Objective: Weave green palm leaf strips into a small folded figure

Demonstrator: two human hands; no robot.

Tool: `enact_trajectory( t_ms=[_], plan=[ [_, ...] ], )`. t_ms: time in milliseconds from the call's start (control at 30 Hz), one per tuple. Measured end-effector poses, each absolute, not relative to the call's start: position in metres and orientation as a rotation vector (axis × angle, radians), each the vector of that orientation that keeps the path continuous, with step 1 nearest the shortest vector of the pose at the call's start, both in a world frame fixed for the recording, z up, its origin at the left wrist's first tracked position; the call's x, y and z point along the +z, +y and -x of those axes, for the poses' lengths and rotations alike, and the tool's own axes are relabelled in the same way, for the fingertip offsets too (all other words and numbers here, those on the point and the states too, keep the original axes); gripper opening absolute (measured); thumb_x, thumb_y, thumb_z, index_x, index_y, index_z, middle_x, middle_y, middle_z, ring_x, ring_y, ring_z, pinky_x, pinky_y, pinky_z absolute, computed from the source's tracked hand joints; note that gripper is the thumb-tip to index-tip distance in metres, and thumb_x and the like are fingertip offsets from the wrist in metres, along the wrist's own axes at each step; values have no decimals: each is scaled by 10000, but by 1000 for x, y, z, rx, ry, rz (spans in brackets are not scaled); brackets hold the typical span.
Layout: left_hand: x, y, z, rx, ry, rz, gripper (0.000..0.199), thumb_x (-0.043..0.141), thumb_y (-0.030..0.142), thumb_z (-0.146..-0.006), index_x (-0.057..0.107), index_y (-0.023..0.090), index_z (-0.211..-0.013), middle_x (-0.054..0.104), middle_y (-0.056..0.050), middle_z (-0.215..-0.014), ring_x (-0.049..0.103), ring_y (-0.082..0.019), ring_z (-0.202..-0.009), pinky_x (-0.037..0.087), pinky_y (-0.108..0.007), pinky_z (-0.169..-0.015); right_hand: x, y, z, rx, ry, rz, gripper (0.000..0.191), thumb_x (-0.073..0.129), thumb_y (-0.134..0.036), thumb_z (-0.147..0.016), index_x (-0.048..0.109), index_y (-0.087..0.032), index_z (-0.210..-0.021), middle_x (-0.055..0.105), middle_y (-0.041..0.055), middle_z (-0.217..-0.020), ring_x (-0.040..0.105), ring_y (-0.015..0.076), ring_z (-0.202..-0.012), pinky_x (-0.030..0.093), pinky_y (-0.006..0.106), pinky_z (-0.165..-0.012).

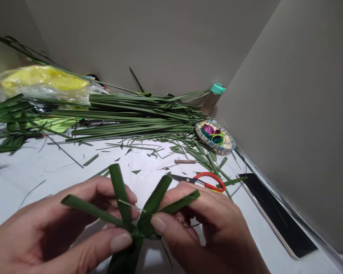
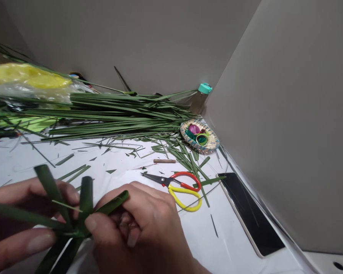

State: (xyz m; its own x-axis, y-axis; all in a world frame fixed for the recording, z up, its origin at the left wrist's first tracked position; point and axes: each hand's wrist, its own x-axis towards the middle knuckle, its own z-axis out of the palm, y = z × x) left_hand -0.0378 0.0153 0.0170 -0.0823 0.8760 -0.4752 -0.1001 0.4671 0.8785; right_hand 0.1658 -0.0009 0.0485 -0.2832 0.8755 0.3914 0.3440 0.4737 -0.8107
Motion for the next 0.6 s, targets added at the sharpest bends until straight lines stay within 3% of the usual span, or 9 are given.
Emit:
enact_trajectory(
  t_ms=[133, 467, 600],
  plan=[
    [16, 15, 39, 952, 1419, -699, 549, 815, 619, -565, 798, 351, -1043, 783, -21, -667, 786, -418, -871, 678, -433, -656, 45, -4, -167, 674, -1884, 982, 87, 744, -119, -850, 740, -187, -795, 739, -32, -690, 671, 90, -597, 514, 170, -587],
    [18, 11, 45, 954, 1438, -636, 661, 816, 669, -554, 791, 363, -1140, 813, -16, -711, 786, -445, -935, 693, -445, -642, 45, -3, -168, 606, -1887, 1019, 145, 754, -96, -831, 688, -199, -753, 677, -69, -651, 622, 57, -577, 492, 139, -597],
    [11, -4, 55, 971, 1473, -699, 607, 866, 604, -544, 805, 368, -1100, 825, -5, -738, 780, -455, -982, 701, -441, -647, 42, -5, -172, 624, -1981, 953, 128, 739, -100, -879, 690, -201, -817, 669, -73, -686, 608, 39, -606, 480, 112, -629]
  ],
)
